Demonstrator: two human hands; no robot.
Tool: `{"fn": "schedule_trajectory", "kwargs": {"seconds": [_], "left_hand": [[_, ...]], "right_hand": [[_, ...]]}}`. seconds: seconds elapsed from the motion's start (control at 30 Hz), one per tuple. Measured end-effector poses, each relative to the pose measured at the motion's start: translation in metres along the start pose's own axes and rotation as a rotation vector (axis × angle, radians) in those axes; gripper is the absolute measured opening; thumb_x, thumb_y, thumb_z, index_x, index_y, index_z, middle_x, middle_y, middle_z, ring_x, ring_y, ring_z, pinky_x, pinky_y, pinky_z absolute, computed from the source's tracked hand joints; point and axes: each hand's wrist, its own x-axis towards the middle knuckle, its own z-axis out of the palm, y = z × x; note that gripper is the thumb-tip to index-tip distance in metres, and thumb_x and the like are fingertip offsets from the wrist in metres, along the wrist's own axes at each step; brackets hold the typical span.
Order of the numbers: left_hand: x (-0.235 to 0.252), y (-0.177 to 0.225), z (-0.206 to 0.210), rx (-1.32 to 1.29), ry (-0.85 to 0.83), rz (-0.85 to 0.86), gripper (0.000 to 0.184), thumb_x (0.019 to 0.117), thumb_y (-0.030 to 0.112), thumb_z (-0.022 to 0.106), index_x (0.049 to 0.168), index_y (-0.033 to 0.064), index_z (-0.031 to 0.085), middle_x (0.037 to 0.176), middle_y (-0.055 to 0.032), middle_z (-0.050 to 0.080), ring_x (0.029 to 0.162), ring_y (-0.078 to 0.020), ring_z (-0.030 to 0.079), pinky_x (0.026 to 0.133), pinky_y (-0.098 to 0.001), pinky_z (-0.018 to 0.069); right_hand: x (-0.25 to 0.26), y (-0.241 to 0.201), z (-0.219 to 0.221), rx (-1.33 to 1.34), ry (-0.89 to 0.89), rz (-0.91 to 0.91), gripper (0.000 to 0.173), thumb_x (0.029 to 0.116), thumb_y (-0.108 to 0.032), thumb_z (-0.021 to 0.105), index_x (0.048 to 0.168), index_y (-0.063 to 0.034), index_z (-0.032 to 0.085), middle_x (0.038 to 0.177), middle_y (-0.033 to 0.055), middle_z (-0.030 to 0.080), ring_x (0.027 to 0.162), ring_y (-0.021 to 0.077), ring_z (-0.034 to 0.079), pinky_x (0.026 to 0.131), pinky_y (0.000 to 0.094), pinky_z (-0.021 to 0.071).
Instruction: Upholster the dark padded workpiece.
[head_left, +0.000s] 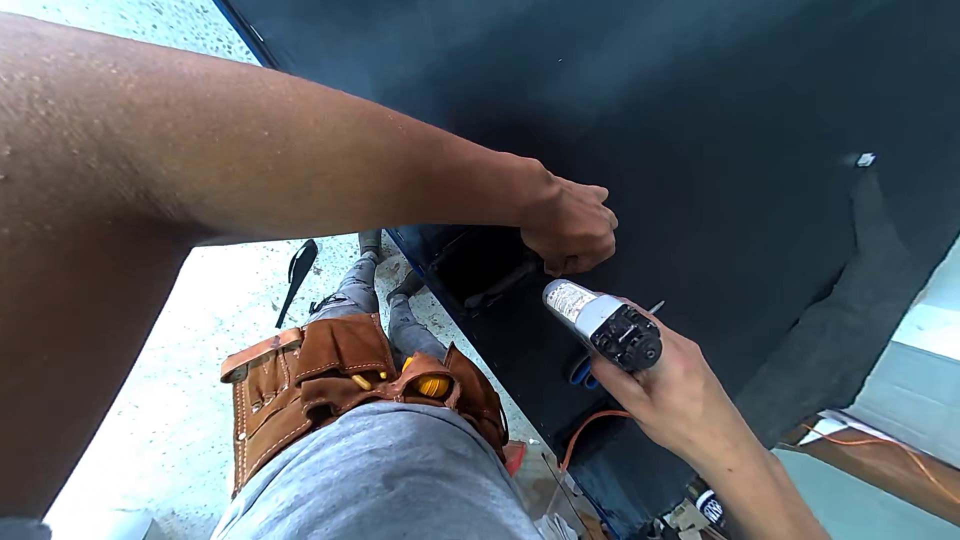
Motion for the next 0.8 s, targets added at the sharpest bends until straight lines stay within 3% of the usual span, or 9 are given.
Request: {"fn": "schedule_trajectory", "kwargs": {"seconds": [0.17,0.33,0.4,0.47,0.6,0.7,0.8], "left_hand": [[0.001,-0.004,0.006,-0.011,0.069,0.030,0.014,0.0873,0.027,0.070,0.087,0.0130,0.069,0.077,0.0000,0.062,0.078,-0.0181,0.059,0.079,-0.0443,0.0421],[-0.016,0.001,-0.010,-0.049,0.213,-0.119,0.013,0.0940,0.027,0.066,0.093,0.0167,0.074,0.091,-0.0015,0.069,0.094,-0.0221,0.065,0.085,-0.0471,0.0508],[-0.039,0.019,-0.029,-0.097,0.353,-0.311,0.015,0.0979,0.024,0.064,0.098,0.0171,0.077,0.101,-0.0010,0.070,0.101,-0.0187,0.066,0.090,-0.0429,0.0546],[-0.074,0.053,-0.041,-0.144,0.489,-0.587,0.016,0.0993,0.023,0.062,0.098,0.0169,0.078,0.102,0.0003,0.069,0.101,-0.0149,0.065,0.090,-0.0376,0.0549],[-0.120,0.148,-0.001,-0.215,0.456,-1.168,0.016,0.0980,0.034,0.063,0.098,0.0241,0.077,0.090,0.0037,0.070,0.082,-0.0153,0.068,0.071,-0.0473,0.0587],[-0.107,0.188,0.043,-0.217,0.410,-1.340,0.027,0.0972,0.047,0.065,0.113,0.0290,0.078,0.088,0.0038,0.075,0.077,-0.0181,0.071,0.067,-0.0504,0.0588],[-0.089,0.194,0.065,-0.223,0.355,-1.419,0.023,0.0978,0.048,0.062,0.104,0.0316,0.078,0.081,0.0043,0.073,0.075,-0.0193,0.070,0.063,-0.0495,0.0558]], "right_hand": [[0.012,0.002,-0.003,-0.035,-0.032,0.011,0.051,0.0891,-0.033,0.063,0.139,-0.0252,0.059,0.120,-0.0093,0.067,0.094,-0.0015,0.066,0.076,0.0251,0.0594],[0.013,0.009,-0.001,-0.060,-0.038,0.044,0.047,0.0880,-0.035,0.061,0.134,-0.0247,0.062,0.104,-0.0101,0.070,0.084,-0.0011,0.066,0.069,0.0270,0.0582],[0.013,0.007,-0.001,-0.059,-0.051,0.061,0.045,0.0871,-0.036,0.062,0.131,-0.0241,0.063,0.099,-0.0103,0.069,0.079,-0.0007,0.064,0.067,0.0271,0.0574],[0.014,0.005,-0.001,-0.047,-0.059,0.074,0.044,0.0857,-0.034,0.064,0.129,-0.0243,0.063,0.096,-0.0105,0.069,0.077,-0.0004,0.064,0.065,0.0271,0.0571],[0.012,0.006,-0.001,-0.020,-0.069,0.103,0.045,0.0859,-0.034,0.065,0.130,-0.0256,0.062,0.091,-0.0113,0.068,0.072,0.0001,0.063,0.062,0.0274,0.0563],[0.008,0.005,0.004,-0.003,-0.047,0.130,0.038,0.0873,-0.035,0.063,0.124,-0.0265,0.062,0.083,-0.0121,0.065,0.067,0.0009,0.061,0.057,0.0291,0.0544],[0.002,0.004,0.011,0.048,-0.026,0.169,0.026,0.0910,-0.038,0.063,0.115,-0.0284,0.063,0.078,-0.0114,0.064,0.062,0.0037,0.061,0.052,0.0332,0.0545]]}}
